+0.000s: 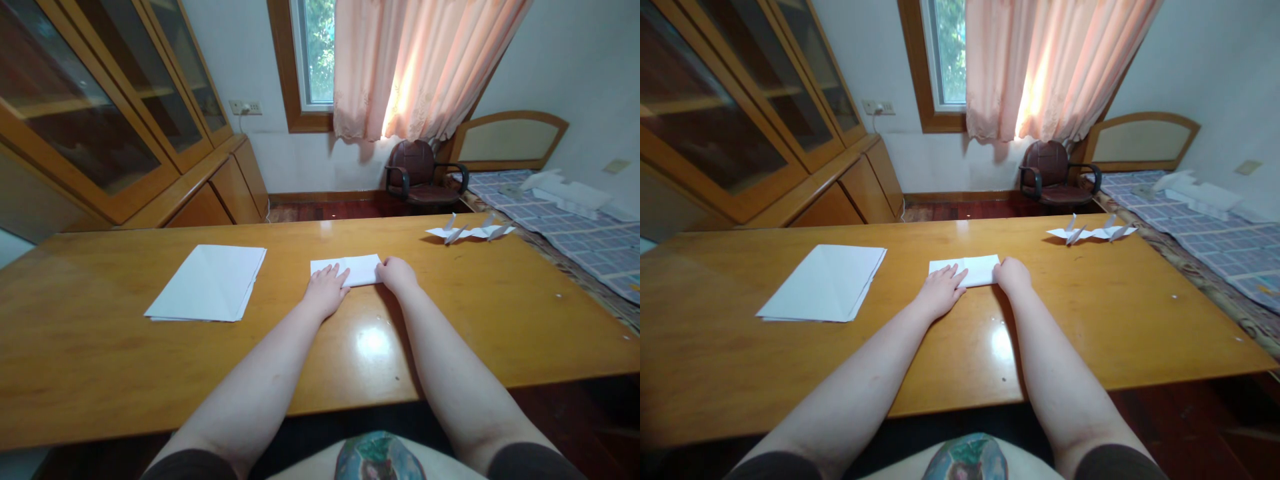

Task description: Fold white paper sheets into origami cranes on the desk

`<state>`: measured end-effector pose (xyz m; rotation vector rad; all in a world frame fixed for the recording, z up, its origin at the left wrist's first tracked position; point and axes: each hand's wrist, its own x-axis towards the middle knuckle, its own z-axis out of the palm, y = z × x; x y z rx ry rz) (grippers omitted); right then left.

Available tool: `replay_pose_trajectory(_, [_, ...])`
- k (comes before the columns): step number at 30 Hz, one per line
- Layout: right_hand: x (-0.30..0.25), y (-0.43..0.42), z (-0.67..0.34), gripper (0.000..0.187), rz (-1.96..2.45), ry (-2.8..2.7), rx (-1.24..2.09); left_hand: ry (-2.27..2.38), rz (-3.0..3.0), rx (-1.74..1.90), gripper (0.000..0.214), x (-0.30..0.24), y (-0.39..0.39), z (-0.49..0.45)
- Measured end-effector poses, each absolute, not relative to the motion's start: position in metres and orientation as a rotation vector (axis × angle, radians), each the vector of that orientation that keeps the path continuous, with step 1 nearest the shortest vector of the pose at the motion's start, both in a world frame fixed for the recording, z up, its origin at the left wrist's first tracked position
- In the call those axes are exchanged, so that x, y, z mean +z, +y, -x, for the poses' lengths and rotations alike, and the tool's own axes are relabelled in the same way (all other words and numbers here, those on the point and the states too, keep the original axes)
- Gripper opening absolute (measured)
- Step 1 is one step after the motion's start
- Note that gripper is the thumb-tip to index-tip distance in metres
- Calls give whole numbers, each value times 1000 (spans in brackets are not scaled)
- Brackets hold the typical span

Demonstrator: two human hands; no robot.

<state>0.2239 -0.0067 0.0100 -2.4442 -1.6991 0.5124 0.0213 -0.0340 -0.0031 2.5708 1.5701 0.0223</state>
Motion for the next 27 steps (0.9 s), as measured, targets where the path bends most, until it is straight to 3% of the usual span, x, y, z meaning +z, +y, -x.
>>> replay_pose_trajectory(27, [15,-10,-220,33,2464,-1663,539,1709,-2425,57,68,-21,-28,-19])
